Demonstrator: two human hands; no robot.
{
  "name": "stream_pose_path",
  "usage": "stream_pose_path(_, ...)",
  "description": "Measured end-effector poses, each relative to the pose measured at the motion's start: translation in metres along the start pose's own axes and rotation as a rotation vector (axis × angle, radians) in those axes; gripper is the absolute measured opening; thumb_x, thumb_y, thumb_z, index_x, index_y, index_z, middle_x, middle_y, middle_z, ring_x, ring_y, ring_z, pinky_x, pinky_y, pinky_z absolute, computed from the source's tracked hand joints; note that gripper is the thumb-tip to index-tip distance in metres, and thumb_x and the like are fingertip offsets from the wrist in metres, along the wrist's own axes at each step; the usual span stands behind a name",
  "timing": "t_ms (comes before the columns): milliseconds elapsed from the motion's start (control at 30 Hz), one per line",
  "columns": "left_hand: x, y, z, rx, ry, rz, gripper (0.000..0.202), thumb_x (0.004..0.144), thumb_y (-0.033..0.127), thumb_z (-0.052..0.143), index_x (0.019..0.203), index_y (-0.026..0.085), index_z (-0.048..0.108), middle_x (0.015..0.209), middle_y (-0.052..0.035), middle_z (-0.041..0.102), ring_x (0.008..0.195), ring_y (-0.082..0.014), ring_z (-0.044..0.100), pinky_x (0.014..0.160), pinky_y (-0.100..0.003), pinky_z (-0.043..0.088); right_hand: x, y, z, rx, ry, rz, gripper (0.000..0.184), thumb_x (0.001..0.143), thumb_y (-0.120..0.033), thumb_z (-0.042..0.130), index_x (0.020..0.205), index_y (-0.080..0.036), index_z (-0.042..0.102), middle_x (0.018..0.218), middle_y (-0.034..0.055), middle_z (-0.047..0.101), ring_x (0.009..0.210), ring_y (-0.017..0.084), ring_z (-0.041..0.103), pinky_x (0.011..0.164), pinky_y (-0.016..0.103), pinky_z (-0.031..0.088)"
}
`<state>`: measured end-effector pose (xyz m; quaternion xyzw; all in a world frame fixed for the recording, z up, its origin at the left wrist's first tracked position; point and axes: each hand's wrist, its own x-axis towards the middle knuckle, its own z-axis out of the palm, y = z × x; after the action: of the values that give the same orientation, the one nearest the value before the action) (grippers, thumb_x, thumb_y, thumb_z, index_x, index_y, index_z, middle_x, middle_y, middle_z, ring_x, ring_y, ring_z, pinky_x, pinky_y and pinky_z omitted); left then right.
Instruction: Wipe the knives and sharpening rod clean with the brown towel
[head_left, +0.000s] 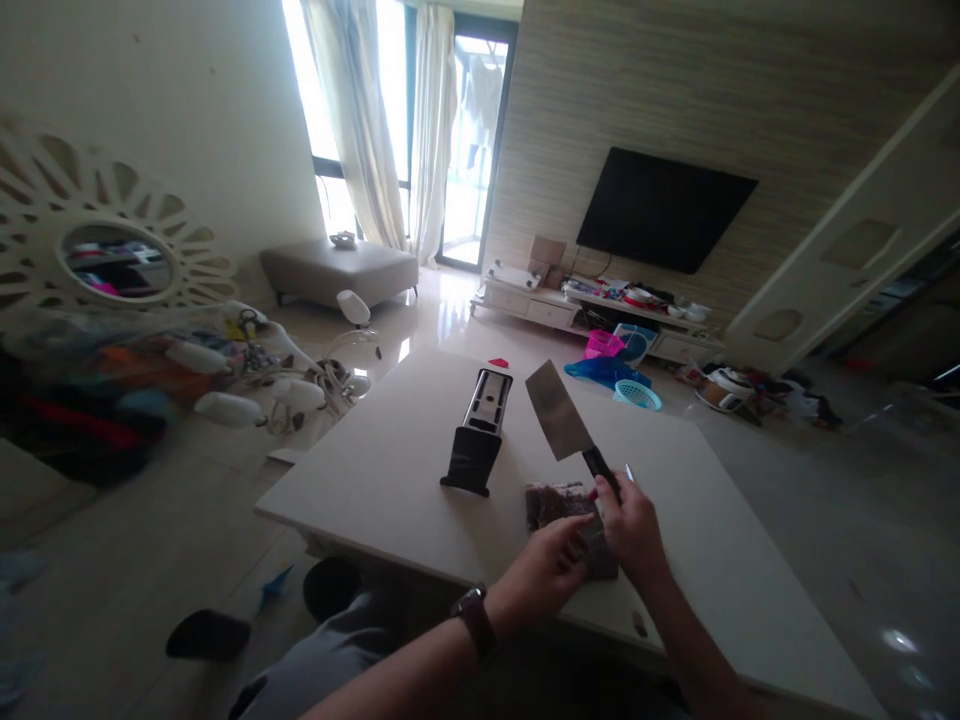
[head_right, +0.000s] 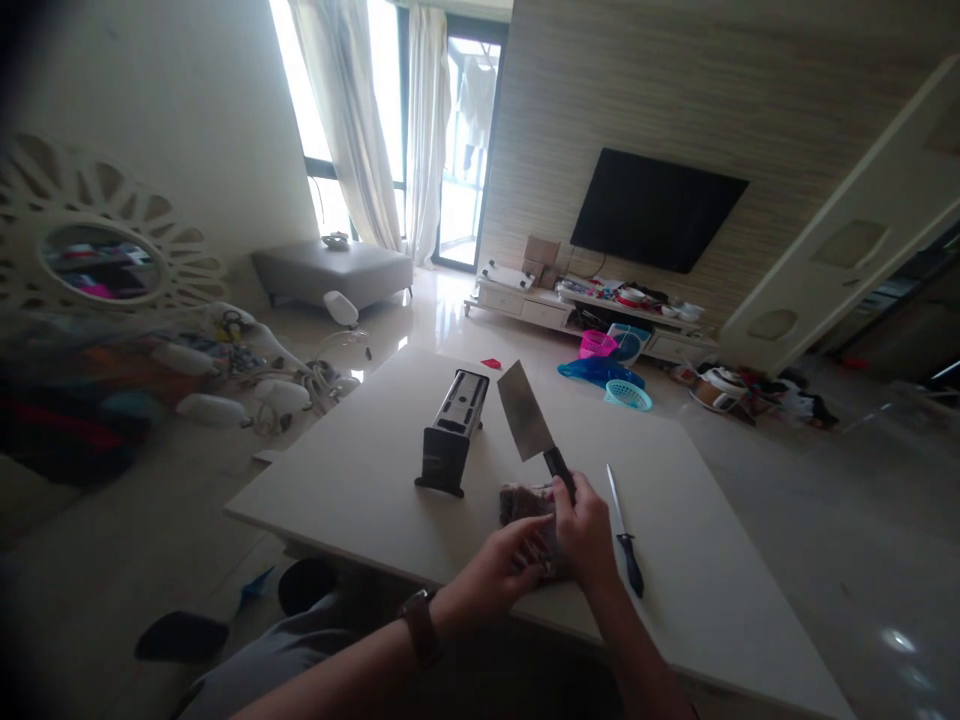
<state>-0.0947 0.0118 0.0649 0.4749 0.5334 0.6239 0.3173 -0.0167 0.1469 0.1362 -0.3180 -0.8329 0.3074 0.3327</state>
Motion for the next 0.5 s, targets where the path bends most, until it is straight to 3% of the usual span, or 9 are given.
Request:
stream_pose_path(100, -0.004, 0.010, -0.026, 0.137, 0.154, 0.086, 0.045, 0.082, 0.003, 0.056, 0.123, 0.021, 0.066, 0.099, -0.0066, 0.069, 0.084, -0.0177, 0.064, 0.076, -0.030, 0.052, 0.042, -0.035, -0.008, -0.054, -0.040, -0.026, 0.040, 0.092, -0.054, 0.053, 0.077, -0.020, 0.067, 0.055, 0.0008, 0.060, 0.048, 0.017, 0.052, 0.050, 0.028, 0.038)
stream_pose_path(200, -0.004, 0.023, -0.060, 0.311, 0.355, 0.159, 0.031, 0.084, 0.004, 0.053, 0.106, 0.022, 0.066, 0.098, -0.0053, 0.067, 0.090, -0.0193, 0.063, 0.081, -0.033, 0.052, 0.091, -0.077, -0.012, -0.036, -0.146, -0.008, 0.033, 0.090, -0.045, 0.058, 0.075, -0.018, 0.067, 0.051, -0.0004, 0.058, 0.044, 0.013, 0.046, 0.046, 0.026, 0.033)
stream_pose_path(267, -0.002, 0.031, -0.086, 0.407, 0.522, 0.160, 0.035, 0.082, 0.003, 0.053, 0.109, 0.022, 0.062, 0.105, -0.0061, 0.065, 0.100, -0.0217, 0.062, 0.090, -0.038, 0.053, 0.121, -0.106, -0.011, 0.041, -0.239, 0.078, 0.019, 0.088, -0.033, 0.062, 0.092, -0.015, 0.068, 0.061, 0.0019, 0.068, 0.043, 0.011, 0.045, 0.044, 0.024, 0.033)
stream_pose_path(367, -0.001, 0.038, -0.120, 0.549, 0.664, 0.127, 0.046, 0.082, 0.006, 0.056, 0.125, 0.023, 0.057, 0.126, -0.0089, 0.061, 0.120, -0.0262, 0.056, 0.107, -0.047, 0.047, 0.153, -0.145, -0.002, 0.016, -0.295, 0.182, 0.016, 0.089, -0.020, 0.064, 0.103, -0.013, 0.064, 0.053, 0.0010, 0.067, 0.037, 0.009, 0.040, 0.039, 0.022, 0.028)
stream_pose_path(500, -0.002, 0.034, -0.145, 0.627, 0.657, -0.016, 0.058, 0.084, 0.012, 0.057, 0.140, 0.020, 0.050, 0.149, -0.0115, 0.050, 0.138, -0.0313, 0.045, 0.120, -0.053, 0.037, 0.174, -0.178, 0.014, -0.068, -0.330, 0.200, 0.009, 0.091, -0.014, 0.066, 0.099, -0.013, 0.065, 0.049, 0.0008, 0.064, 0.035, 0.009, 0.041, 0.038, 0.021, 0.026)
